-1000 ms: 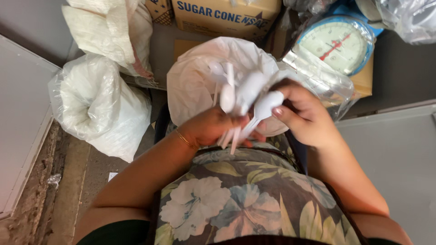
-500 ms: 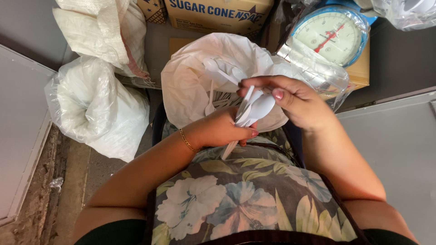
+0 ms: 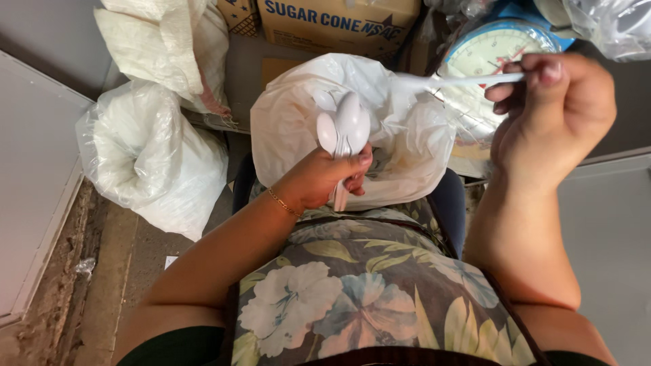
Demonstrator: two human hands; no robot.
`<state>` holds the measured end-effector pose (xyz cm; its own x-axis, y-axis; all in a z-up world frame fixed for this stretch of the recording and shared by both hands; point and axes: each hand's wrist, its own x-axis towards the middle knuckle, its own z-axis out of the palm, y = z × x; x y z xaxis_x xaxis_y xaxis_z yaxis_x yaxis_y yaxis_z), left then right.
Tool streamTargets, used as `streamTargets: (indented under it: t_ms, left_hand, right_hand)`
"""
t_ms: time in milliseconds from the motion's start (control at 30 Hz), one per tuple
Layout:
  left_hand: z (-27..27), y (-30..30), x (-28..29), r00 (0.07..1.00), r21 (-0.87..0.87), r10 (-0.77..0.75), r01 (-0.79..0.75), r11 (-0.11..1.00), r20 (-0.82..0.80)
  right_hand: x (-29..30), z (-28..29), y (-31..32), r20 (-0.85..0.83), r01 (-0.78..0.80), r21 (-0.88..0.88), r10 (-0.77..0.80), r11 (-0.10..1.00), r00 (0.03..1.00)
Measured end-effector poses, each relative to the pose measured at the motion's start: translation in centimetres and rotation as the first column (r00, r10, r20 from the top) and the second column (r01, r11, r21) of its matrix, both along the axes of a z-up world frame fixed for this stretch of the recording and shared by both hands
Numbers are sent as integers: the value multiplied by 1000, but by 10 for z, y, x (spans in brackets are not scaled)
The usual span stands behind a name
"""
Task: The person packs plastic spoons into small clear bags and places the filled bags into a larger white sack.
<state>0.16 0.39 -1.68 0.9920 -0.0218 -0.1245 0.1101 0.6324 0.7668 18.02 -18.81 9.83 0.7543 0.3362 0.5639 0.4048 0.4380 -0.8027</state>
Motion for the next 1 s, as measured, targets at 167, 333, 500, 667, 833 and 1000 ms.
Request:
streamTargets:
  t_ms: [167,333,500,667,833,1000]
  left_hand:
    - [-2,-5,11,982,-326,144,-97,940,124]
    - [1,-10,14,945,-413,279,-190,891,168]
    - [3,-12,15,913,-348,400,-351,869,81]
    - [2,-18,20,860,-205,509,-503,840,-22]
    - [-5,-12,12,917,62,396,-393,917,-39]
    - [-5,-14,-2,998,358,62,-52,932,-16]
  right_hand:
    - [-38,-40,7,195,-8,-18,11,1000,981]
    - [-78,-64,21,62,-107,-75,112,991,992]
    - [-69,-50,20,686,215,-230,2,949,728]
    - [-69,-41,29,810,93,-401,306,911,501]
    - [-72,-23,28,462,14,-503,254,864,850]
    - [-40,6,37,636,-7,-630,521,777,569]
